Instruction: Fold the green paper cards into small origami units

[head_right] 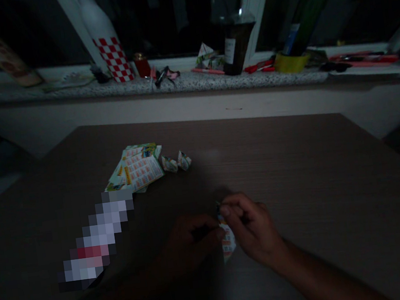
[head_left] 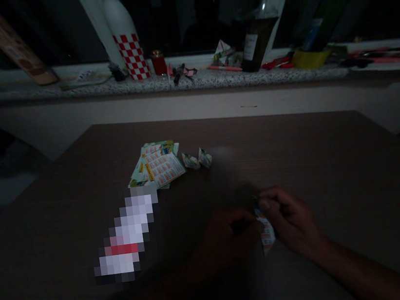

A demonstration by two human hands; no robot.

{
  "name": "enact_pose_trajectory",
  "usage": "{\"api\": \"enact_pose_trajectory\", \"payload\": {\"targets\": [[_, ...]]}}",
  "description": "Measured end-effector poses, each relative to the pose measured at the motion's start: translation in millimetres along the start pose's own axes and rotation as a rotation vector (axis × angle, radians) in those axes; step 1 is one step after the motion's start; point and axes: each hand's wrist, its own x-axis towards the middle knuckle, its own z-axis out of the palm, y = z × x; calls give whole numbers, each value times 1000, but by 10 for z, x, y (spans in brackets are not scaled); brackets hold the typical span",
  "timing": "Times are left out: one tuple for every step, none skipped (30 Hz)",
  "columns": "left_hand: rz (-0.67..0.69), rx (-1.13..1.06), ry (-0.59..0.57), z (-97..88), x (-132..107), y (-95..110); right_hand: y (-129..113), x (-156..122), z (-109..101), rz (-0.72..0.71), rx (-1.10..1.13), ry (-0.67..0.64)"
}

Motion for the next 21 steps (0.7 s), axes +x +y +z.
{"api": "enact_pose_trajectory", "payload": {"targets": [[-22, -51, 0, -19, 6, 2, 13, -5, -8, 46, 68, -28], [-36, -99, 8, -38, 14, -1, 24, -7, -16, 74, 128, -70], [-48, -142, 15, -56, 23, -8, 31, -7, -25, 81, 170, -110], [-58, -181, 21, -72, 32, -20, 35, -5, -32, 59, 177, -155], [-66, -214, 21, -85, 42, -37, 34, 0, -36, 25, 159, -204], [-74, -239, 16, -95, 51, -56, 32, 5, -39, -6, 135, -241], [-81, -255, 7, -101, 59, -76, 28, 11, -40, -27, 113, -271], [-85, -265, -6, -104, 66, -96, 23, 16, -39, -45, 92, -294], [-87, -270, -22, -105, 70, -115, 19, 20, -38, -58, 77, -308], [-85, -274, -35, -105, 73, -130, 16, 23, -36, -71, 65, -315], [-82, -280, -50, -103, 75, -142, 12, 24, -35, -86, 49, -315], [-82, -285, -66, -100, 76, -150, 8, 23, -35, -100, 30, -310], [-85, -293, -79, -97, 75, -153, 2, 22, -36, -111, 12, -305], [-89, -303, -89, -94, 75, -153, -3, 19, -38, -117, -3, -301], [-93, -311, -98, -91, 73, -149, -9, 16, -40, -120, -15, -296], [-93, -317, -104, -89, 72, -142, -13, 13, -42, -124, -23, -288], [-89, -320, -108, -88, 70, -134, -14, 10, -43, -127, -27, -279], [-82, -320, -110, -89, 69, -126, -13, 8, -43, -133, -26, -270], [-74, -318, -114, -91, 67, -118, -9, 6, -42, -140, -21, -262], [-68, -311, -121, -94, 64, -112, -3, 4, -40, -145, -9, -257], [-63, -306, -125, -98, 62, -107, 3, 3, -37, -145, 12, -264]]}}
